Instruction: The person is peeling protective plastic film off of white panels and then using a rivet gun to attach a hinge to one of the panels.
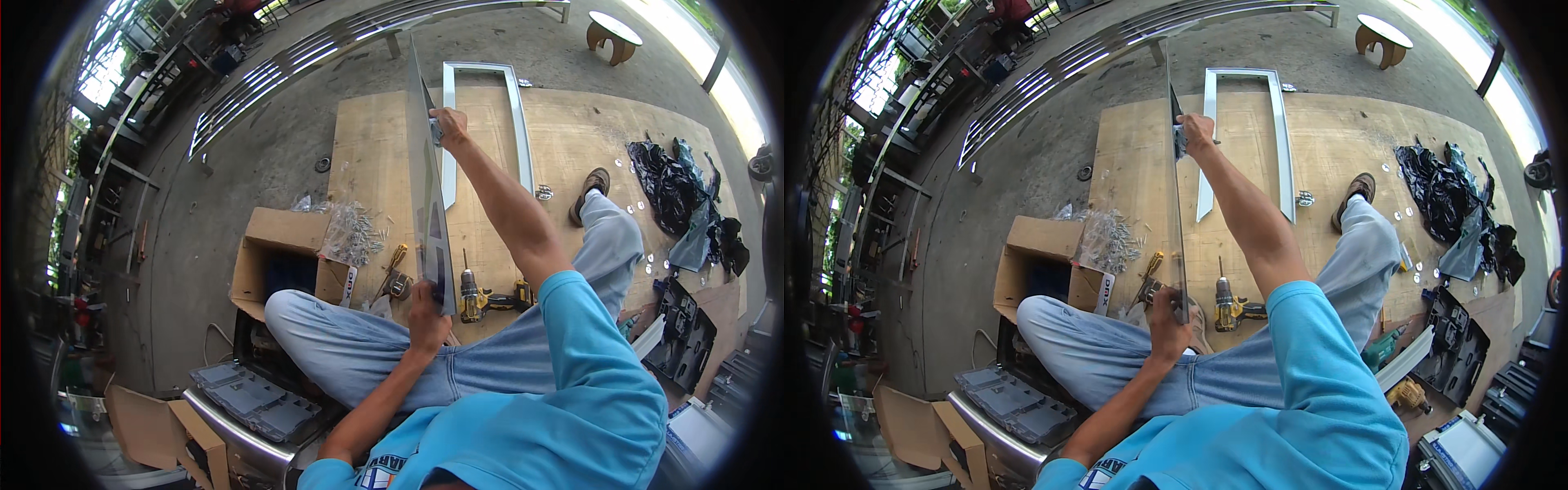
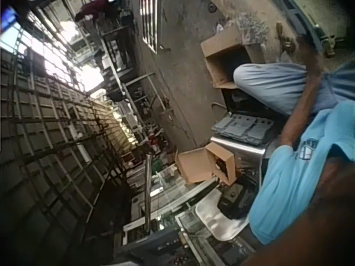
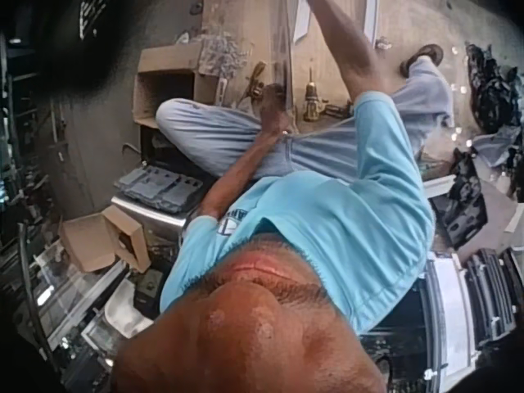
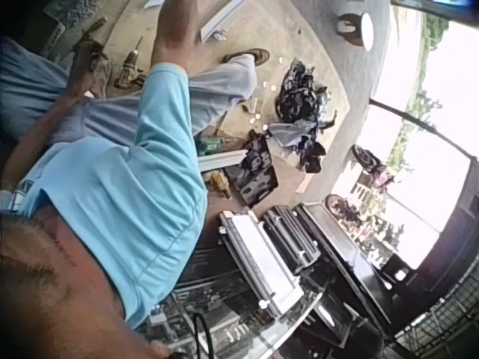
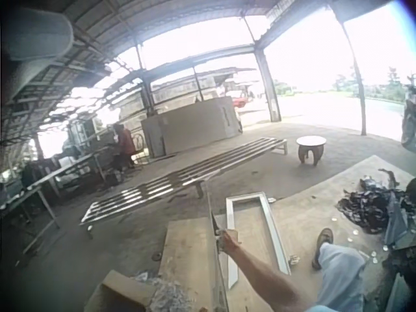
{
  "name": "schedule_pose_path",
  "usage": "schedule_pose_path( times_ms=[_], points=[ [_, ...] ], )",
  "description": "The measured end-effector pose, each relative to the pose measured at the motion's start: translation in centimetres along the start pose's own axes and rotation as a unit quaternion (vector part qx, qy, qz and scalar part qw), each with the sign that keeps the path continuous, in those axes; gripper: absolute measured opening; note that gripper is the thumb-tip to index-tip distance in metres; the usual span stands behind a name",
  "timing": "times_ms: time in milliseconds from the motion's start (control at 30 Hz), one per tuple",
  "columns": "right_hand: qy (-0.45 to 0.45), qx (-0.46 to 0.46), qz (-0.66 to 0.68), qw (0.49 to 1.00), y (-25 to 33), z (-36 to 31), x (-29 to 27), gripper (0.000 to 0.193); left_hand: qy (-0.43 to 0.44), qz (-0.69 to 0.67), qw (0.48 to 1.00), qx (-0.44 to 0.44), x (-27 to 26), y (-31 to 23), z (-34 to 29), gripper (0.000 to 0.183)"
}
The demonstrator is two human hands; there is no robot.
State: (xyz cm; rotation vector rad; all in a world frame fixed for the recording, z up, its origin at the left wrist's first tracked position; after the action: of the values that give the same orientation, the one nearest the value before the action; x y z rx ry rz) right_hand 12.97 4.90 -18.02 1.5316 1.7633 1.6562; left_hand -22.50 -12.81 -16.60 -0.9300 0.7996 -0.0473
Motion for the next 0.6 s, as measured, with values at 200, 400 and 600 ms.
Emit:
schedule_pose_path(
  times_ms=[200,400,600],
  points=[
    [0.027,0.017,0.029,0.999,-3.3,2.5,1.1,0.014,0.086,0.1,0.989,-0.058,4.3,3.4,0.8,0.041],
    [-0.002,-0.027,-0.029,0.999,-3.6,6.1,0.1,0.01,0.095,0.048,0.994,-0.011,3.8,-0.8,3.0,0.077],
    [0.013,-0.036,-0.045,0.998,-3.7,5.5,0.5,0.008,0.153,0.03,0.987,-0.043,5.8,-0.8,2.4,0.098]
  ],
)
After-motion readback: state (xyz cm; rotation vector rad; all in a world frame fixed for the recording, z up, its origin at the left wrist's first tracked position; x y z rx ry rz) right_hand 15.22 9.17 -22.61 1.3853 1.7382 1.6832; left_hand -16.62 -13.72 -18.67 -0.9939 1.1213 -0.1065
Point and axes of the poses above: each hand's wrist, its own z-axis towards the middle knuckle, its own x-axis out of the palm, y = z × x, the point moved 7 cm from there along z, towards the middle knuckle, and after that the axes turned 3 degrees about x, right-handed, at the moved point
